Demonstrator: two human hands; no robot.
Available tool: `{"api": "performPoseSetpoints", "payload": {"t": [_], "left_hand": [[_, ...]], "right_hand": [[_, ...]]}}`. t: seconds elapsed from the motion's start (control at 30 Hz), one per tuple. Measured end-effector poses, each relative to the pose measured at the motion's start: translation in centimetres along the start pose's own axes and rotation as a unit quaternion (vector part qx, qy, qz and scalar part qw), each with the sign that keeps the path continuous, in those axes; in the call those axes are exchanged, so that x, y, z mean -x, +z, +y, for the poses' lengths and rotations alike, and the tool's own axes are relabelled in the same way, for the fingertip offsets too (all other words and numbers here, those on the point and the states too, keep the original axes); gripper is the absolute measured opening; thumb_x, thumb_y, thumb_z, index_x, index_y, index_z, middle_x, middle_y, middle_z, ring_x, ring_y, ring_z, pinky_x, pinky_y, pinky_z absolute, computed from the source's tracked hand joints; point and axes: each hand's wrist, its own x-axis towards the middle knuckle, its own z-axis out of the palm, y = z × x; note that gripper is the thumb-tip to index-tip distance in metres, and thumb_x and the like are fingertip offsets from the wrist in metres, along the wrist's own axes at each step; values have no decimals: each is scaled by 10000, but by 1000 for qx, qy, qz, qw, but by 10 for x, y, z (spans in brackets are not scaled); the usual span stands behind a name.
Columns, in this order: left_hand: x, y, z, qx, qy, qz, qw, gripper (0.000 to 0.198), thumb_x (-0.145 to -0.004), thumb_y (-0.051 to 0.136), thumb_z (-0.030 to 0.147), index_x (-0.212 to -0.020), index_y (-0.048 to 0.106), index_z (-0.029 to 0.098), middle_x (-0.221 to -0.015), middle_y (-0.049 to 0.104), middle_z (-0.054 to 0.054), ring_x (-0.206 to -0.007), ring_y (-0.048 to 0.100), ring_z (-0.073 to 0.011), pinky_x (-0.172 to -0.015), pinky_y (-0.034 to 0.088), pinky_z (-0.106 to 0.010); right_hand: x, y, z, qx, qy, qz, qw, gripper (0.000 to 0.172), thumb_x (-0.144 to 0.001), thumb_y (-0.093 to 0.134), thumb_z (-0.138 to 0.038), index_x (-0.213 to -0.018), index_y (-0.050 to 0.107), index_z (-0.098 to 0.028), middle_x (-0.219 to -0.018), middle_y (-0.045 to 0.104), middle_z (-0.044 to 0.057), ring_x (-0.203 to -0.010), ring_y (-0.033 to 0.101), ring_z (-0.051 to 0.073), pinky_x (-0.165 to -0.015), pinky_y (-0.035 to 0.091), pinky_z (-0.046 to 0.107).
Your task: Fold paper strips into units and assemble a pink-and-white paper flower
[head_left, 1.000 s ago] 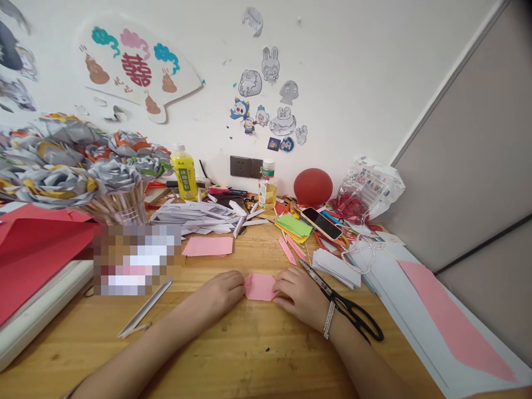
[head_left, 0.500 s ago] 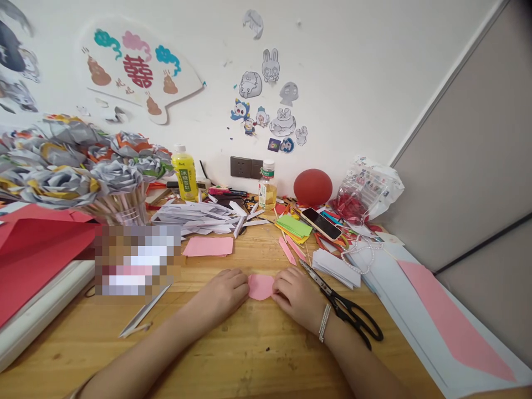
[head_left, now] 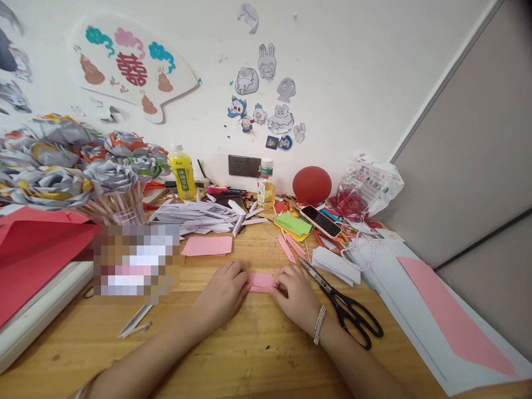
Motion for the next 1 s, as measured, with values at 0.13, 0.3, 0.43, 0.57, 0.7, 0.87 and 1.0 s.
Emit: {"api": "performPoseSetpoints", "payload": {"t": [0.13, 0.3, 0.43, 0.57, 0.7, 0.87, 1.0], "left_hand": [[-2, 1, 7, -35, -18, 25, 999, 234, -873, 388, 165, -751, 584, 129, -817, 564, -92, -776, 493, -219, -696, 450, -359], [-4, 1, 13, -90, -40, 29, 995, 244, -866, 387, 169, -731, 586, 129, -789, 569, -99, -761, 497, -235, -672, 448, -379], [-5, -1, 15, -111, -64, 8, 992, 218, -850, 406, 167, -754, 595, 116, -799, 574, -119, -790, 505, -269, -663, 447, -400], [1, -4, 21, -122, -15, 14, 992, 180, -848, 429, 126, -806, 603, 106, -911, 595, -144, -892, 517, -281, -741, 446, -411], [14, 4, 36, -110, 133, 8, 985, 270, -857, 419, 90, -1090, 554, 104, -1007, 631, -112, -995, 532, -260, -873, 412, -404], [27, 17, 51, -143, 73, -1, 987, 334, -877, 406, 201, -1149, 551, 73, -1088, 642, -151, -1017, 562, -292, -889, 412, -437], [32, 15, 53, -147, 37, -12, 988, 348, -880, 383, 223, -1166, 568, 151, -1167, 623, -107, -1064, 552, -282, -928, 389, -452]], "right_hand": [[0, 6, -2, 17, 26, 17, 999, 142, -747, 629, -178, -629, 550, -185, -752, 551, -1, -797, 471, 167, -769, 313, 309], [-1, 8, -4, 40, 42, 21, 998, 160, -737, 630, -198, -605, 539, -191, -739, 547, 13, -790, 465, 186, -749, 313, 332], [-2, 7, -6, 46, 59, 17, 997, 170, -745, 619, -213, -592, 547, -199, -737, 551, 33, -797, 469, 208, -744, 321, 353], [0, 9, -6, 40, 75, 23, 996, 164, -742, 633, -229, -600, 556, -203, -745, 552, 37, -811, 469, 215, -746, 325, 351], [1, 11, -5, 31, 69, 26, 997, 160, -734, 655, -234, -620, 547, -205, -746, 550, 17, -804, 462, 201, -739, 316, 336], [2, 13, -2, 34, 70, 31, 997, 147, -727, 662, -234, -641, 546, -208, -762, 555, 12, -810, 461, 199, -744, 316, 335], [2, 12, 2, 26, 82, 38, 996, 144, -708, 682, -267, -659, 558, -214, -789, 569, 24, -814, 474, 209, -737, 325, 339]]}}
